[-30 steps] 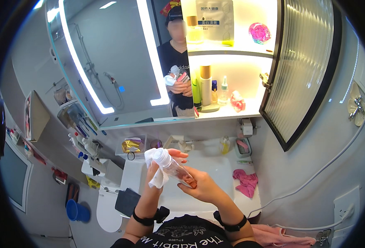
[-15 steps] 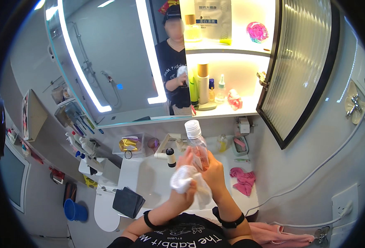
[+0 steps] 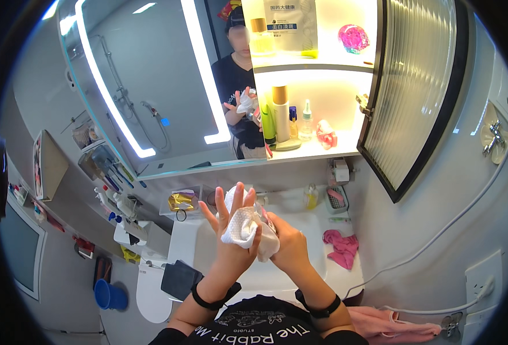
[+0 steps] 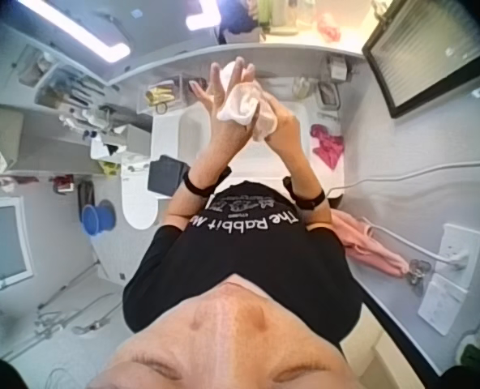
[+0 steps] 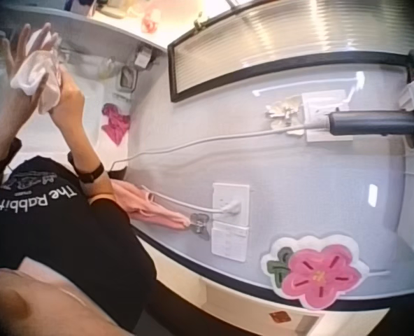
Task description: Cleaning various toiletry bottles with a cloth.
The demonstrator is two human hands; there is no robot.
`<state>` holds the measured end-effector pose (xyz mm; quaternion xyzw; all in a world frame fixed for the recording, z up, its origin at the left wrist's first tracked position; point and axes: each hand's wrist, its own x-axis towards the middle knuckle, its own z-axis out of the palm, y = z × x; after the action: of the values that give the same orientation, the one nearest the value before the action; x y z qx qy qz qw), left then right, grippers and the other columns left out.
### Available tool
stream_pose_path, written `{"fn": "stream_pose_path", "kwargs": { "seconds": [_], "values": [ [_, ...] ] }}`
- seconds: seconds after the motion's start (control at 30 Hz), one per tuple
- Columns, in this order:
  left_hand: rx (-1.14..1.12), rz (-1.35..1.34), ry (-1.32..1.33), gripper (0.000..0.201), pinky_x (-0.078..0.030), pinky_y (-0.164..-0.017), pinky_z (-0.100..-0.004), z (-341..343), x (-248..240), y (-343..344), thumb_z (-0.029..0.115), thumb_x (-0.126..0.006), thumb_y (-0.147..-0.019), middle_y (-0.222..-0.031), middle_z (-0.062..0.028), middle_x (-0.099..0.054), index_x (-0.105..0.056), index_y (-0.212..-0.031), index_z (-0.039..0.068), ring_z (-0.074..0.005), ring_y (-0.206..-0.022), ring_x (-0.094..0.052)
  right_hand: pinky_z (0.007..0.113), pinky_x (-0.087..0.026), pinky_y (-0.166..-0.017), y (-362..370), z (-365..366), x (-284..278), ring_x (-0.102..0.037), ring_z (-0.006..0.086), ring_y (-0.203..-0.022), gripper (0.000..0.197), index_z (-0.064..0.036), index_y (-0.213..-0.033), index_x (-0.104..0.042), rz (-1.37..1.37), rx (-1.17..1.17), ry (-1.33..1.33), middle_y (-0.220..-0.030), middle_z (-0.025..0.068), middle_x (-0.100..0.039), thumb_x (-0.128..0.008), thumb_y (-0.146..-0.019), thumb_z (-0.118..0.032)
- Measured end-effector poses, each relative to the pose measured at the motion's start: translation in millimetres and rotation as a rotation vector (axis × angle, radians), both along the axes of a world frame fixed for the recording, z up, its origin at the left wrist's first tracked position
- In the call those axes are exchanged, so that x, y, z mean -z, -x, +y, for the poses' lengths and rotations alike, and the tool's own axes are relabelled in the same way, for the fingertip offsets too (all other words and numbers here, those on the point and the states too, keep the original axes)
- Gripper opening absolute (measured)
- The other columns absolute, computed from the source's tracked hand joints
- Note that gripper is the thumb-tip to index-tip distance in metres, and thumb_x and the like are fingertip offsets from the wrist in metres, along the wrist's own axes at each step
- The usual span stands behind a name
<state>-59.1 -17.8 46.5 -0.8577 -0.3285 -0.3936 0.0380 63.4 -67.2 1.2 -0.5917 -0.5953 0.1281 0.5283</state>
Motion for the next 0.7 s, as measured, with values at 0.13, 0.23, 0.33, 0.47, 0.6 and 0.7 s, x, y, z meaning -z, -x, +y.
{"fn": "stream_pose_path", "kwargs": {
  "seconds": [0.13,0.23,0.33,0.47,0.6,0.7],
  "values": [
    [0.125,0.092,0.006,0.052,0.006,-0.105,-0.064,-14.5,43.2,-6.3,0.021,-0.053,-0.086,-0.15,-0.0127,-0.023,-0.045,-0.134,0.003,-0.0376,-0.141,-0.001,0.026,-0.049,-0.063,-7.4,-2.5,8.7,-0.063,0.0123,-0.078,0.043,-0.0005,-0.117,-0.056,0.89,-0.243,0.172,-0.087,0.008,-0.066,-0.068,-0.081,-0.019],
    [0.248,-0.451,0.284,0.054,-0.022,-0.105,-0.0548,-11.3,61.9,-2.5,0.011,-0.059,-0.081,-0.14,-0.0147,-0.034,-0.043,-0.132,0.004,-0.036,-0.133,-0.027,0.026,-0.052,-0.065,-20.5,-2.0,-17.3,-0.062,0.0136,-0.078,0.036,0.0018,-0.114,-0.054,0.736,-0.26,0.445,-0.095,0.0087,-0.064,-0.064,-0.086,-0.019],
    [0.039,-0.513,0.043,0.052,-0.038,-0.095,-0.0369,4.9,42.7,12.2,0.0,-0.06,-0.078,-0.124,-0.017,-0.044,-0.042,-0.126,0.001,-0.0301,-0.115,-0.045,0.03,-0.055,-0.064,-20.6,-1.5,-16.9,-0.063,0.0172,-0.079,0.042,0.0033,-0.115,-0.051,1.07,-0.531,0.213,-0.098,0.0112,-0.063,-0.064,-0.087,-0.025],
    [-0.03,-0.642,-0.067,0.044,-0.04,-0.091,-0.037,15.7,7.9,19.7,0.003,-0.063,-0.078,-0.118,-0.0162,-0.046,-0.047,-0.118,0.001,-0.0307,-0.106,-0.048,0.037,-0.058,-0.067,-15.8,-2.8,-17.6,-0.065,0.0258,-0.089,0.072,0.0054,-0.118,-0.047,1.159,-0.721,0.223,-0.104,0.0164,-0.06,-0.051,-0.086,-0.059],
    [0.001,-0.622,-0.191,0.039,-0.045,-0.086,-0.0393,20.9,0.8,18.4,0.004,-0.067,-0.076,-0.113,-0.0153,-0.047,-0.05,-0.11,0.001,-0.0328,-0.098,-0.055,0.035,-0.057,-0.073,-5.4,-5.4,-20.8,-0.064,0.0253,-0.094,0.079,0.0021,-0.125,-0.044,1.164,-0.761,0.281,-0.11,0.0164,-0.058,-0.044,-0.085,-0.066],
    [0.215,-0.389,-0.017,0.04,-0.041,-0.095,-0.042,5.2,-1.4,-8.9,0.006,-0.066,-0.078,-0.129,-0.0202,-0.047,-0.053,-0.114,-0.001,-0.0372,-0.12,-0.045,0.029,-0.054,-0.075,-0.6,-10.1,-14.8,-0.063,0.021,-0.093,0.071,-0.0008,-0.126,-0.045,1.171,-0.497,0.297,-0.112,0.0146,-0.058,-0.04,-0.089,-0.062]
  ]
}}
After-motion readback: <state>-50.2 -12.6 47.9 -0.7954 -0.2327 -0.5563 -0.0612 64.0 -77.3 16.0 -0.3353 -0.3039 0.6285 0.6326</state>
